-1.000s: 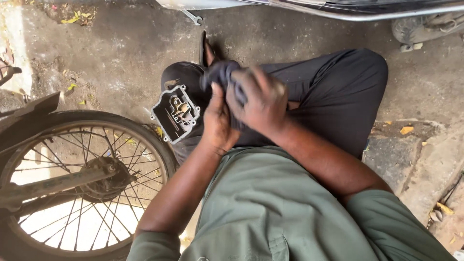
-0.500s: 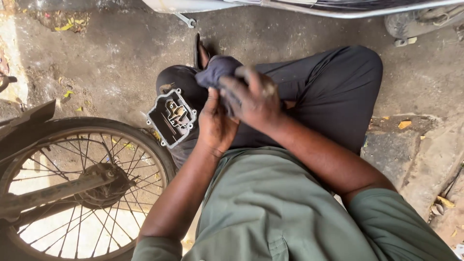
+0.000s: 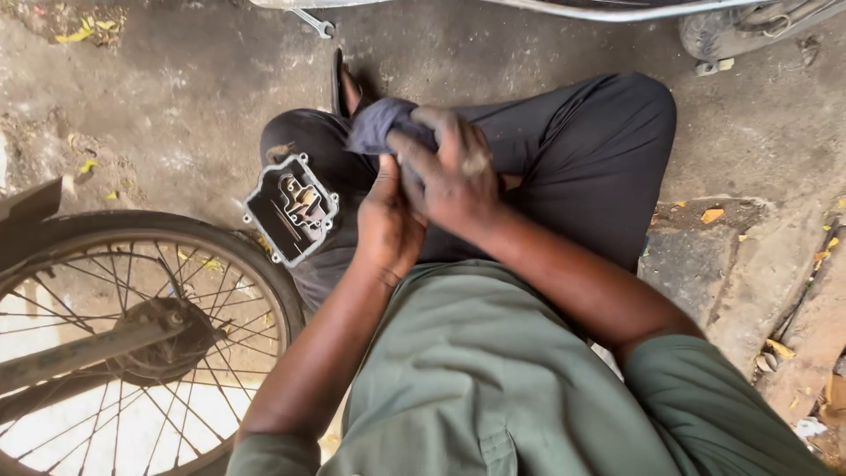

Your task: Dismantling and cleaning a small motorcycle engine component, possibly a carburetor or valve cover assembly.

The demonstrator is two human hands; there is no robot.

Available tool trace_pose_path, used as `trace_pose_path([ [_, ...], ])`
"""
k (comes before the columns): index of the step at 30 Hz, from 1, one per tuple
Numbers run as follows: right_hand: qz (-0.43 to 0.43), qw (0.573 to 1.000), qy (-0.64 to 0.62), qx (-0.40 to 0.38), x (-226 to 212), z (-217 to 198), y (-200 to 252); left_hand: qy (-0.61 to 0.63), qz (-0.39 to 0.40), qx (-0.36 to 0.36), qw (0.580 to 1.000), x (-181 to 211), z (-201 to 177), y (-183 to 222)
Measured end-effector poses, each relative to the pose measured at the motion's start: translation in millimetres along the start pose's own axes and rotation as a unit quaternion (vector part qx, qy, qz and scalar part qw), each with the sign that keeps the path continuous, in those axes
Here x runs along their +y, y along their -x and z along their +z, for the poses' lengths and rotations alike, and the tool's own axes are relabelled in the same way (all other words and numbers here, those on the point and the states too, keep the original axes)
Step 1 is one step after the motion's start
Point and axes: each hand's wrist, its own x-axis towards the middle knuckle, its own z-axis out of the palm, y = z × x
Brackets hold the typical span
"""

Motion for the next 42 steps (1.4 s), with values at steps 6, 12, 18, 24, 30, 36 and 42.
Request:
trace_pose_path([
  [6,0.145,0.989,-0.012,0.004,48.1,29.7,8.9,-0.126,0.014,0.023,0.992,-7.8,7.4,11.9],
  [12,0.194,0.949,-0.231,-0.095,44.6,43.6,34.3,-0.188,0.035,0.051,0.98,-11.4,-40.2,-7.7],
  [18,0.356,0.858,-0.36,-0.088,103.2,67.1,69.1,-0.221,0.011,0.132,0.966,-0.9,-53.8,-8.4],
  [24,0.531,0.738,-0.405,0.095,178.7,25.3,40.2,-0.324,0.121,0.145,0.927,43.6,-37.3,14.8],
  [30,0.319,0.927,-0.136,-0.146,197.5,67.7,35.1,-0.324,0.183,0.128,0.919,57.3,-26.1,31.6],
  [36,0.23,0.92,-0.031,-0.316,206.9,199.2,62.3,-0.316,0.179,0.128,0.923,53.7,-17.6,40.2],
  [42,0.232,0.838,0.1,-0.484,183.2,198.9,37.4,-0.363,0.207,0.166,0.893,79.1,-24.4,69.3],
])
